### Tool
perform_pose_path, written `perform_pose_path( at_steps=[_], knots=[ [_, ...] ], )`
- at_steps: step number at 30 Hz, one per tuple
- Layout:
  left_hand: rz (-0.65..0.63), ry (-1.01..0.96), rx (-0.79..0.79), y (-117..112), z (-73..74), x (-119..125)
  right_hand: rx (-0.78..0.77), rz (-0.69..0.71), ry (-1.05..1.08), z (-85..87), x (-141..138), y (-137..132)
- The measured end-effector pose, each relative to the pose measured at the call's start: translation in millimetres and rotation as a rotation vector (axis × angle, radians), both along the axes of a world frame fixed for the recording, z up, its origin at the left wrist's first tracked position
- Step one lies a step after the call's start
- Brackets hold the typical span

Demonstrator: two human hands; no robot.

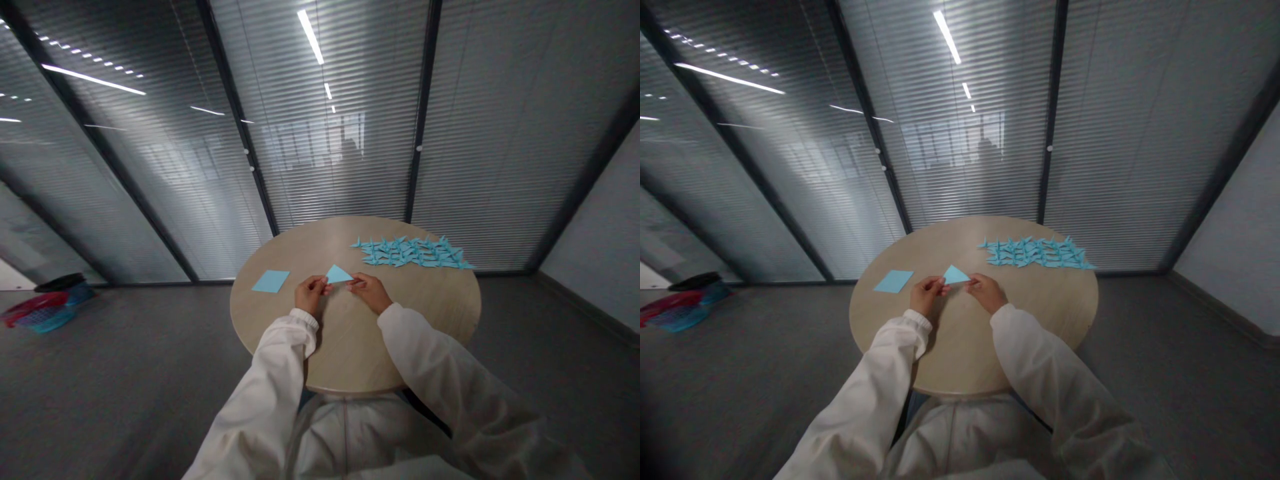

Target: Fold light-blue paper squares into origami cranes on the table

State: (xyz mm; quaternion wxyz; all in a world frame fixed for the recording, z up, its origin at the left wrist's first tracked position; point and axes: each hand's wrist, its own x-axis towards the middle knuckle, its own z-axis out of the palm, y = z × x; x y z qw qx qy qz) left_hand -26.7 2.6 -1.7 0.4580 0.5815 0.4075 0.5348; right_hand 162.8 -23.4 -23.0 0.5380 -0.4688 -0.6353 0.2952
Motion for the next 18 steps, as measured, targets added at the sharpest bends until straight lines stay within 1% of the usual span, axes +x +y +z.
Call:
perform_pose_path(
  at_steps=[5,10,12,15,18],
  knots=[
    [-0.087,0.017,-0.044,-1,-0.4,3,0.032,-0.033,0.080,3.6,-2,-2],
    [-0.135,0.053,-0.044,-7,1.8,5,0.057,-0.029,0.136,5.5,-1,-2],
    [-0.133,0.117,-0.015,-10,3.0,5,0.050,-0.043,0.125,5.7,-1,-2],
    [-0.093,0.204,0.045,-11,3.2,6,0.046,-0.041,0.093,6.5,0,-3],
    [-0.083,0.183,0.058,-10,1.3,7,0.034,-0.002,0.100,6.3,1,-3]
  ],
)
